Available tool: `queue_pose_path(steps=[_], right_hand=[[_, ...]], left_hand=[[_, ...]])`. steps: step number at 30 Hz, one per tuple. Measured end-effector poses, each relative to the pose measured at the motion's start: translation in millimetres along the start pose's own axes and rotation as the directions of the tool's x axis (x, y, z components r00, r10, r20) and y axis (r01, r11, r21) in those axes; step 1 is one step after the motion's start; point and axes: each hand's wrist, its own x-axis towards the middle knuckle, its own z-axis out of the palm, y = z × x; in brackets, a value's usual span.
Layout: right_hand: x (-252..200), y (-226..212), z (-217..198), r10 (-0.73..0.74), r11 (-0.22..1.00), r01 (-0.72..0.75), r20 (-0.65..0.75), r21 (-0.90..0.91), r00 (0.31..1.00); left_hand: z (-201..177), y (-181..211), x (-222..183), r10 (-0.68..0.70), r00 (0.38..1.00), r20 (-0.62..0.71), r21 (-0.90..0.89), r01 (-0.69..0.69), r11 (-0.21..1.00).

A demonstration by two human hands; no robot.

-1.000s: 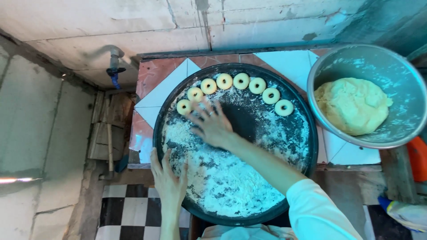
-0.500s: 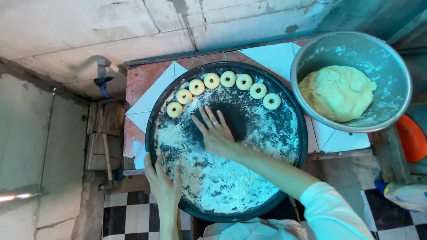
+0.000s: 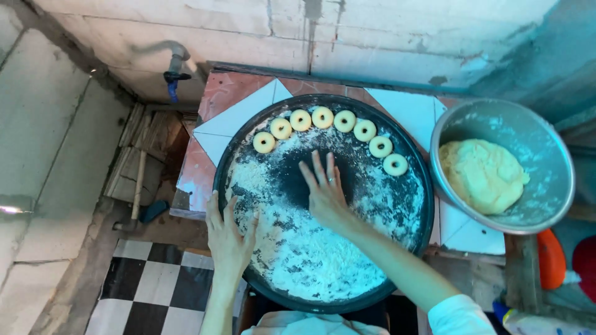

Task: Forming donut shapes from raw dough by hand and arranging them on a floured tray.

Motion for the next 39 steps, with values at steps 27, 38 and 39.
queue_pose_path(steps=[27, 38, 39], right_hand=[[77.5, -7.8, -38.3, 0.392, 0.894, -0.355, 0.094, -0.274, 0.915], [9.3, -46.9, -37.6, 0.161, 0.985, -0.139, 0.253, -0.101, 0.954], [15.2, -51.2, -30.9, 0.12, 0.991, -0.1, 0.279, -0.085, 0.953]], left_hand=[[-9.8, 1.2, 3.1, -0.077, 0.997, -0.004, -0.129, 0.076, 0.989], [-7.5, -0.2, 3.1, -0.058, 0.998, -0.004, -0.103, 0.057, 0.993], [-7.3, 0.0, 2.5, -0.069, 0.998, 0.0, -0.104, 0.069, 0.992]])
